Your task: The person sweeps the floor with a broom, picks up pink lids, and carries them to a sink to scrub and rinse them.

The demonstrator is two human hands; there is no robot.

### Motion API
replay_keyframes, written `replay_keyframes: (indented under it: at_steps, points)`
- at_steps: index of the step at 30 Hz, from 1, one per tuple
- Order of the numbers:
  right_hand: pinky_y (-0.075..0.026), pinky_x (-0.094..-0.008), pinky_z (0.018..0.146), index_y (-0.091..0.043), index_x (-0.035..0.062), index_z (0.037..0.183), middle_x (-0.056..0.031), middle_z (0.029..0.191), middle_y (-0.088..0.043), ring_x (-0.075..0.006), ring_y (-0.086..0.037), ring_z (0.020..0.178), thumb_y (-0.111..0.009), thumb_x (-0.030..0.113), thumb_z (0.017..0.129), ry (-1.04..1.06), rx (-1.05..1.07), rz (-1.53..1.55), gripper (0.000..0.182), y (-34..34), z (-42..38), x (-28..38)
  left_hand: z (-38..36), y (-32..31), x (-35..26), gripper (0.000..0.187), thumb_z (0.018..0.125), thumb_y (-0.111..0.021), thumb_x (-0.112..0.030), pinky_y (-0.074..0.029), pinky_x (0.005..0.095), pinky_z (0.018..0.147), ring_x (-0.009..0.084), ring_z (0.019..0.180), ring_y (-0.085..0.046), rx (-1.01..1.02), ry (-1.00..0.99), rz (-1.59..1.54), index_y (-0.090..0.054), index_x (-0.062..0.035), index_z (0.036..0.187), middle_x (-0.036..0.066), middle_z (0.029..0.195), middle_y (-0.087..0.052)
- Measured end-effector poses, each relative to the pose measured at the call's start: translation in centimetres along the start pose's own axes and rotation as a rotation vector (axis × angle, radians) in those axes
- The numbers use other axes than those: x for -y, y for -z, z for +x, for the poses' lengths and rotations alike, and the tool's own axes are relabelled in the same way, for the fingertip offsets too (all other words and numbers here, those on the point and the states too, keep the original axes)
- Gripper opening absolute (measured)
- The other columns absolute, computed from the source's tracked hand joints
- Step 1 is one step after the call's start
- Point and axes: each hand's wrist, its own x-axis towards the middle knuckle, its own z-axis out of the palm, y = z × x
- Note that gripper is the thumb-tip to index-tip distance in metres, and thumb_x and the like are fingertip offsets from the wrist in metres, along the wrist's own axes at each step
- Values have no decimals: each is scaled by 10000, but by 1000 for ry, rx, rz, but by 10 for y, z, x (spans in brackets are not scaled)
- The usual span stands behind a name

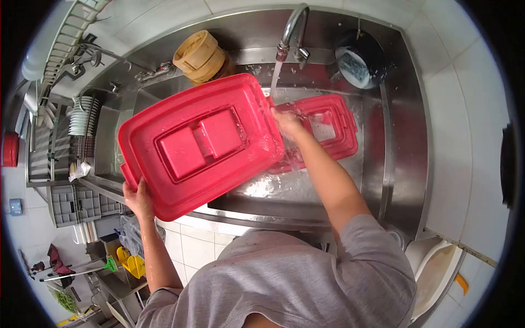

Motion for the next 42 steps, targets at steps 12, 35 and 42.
replay_keyframes:
  at_steps: [12,35,42]
  points:
    - [-499,-458,819,-601,8,1019,-246,994,-634,-401,-617,946,-661,235,708,-145,-489,-655,390,59,-73,-10,-38,-6,-78,184,816,-689,-47,-465,239,732,98,804,-564,-59,-334,448,-569,-5,949,40,887,-603]
    - [-452,-314,682,-579,49,893,-15,859,-565,-193,-554,780,-539,-79,580,178,-313,835,340,-10,5,22,-8,130,-161,305,754,-753,-19,-511,245,691,128,751,-613,-490,-814,351,-603,35,1014,87,900,-657]
    - [-513,-382,795,-577,-3,983,-107,983,-594,-282,-613,876,-548,-49,594,91,-533,956,392,14,-40,53,-2,198,-135,299,770,-751,-67,-513,251,692,128,760,-615,-621,-739,557,-602,33,1009,90,911,-664]
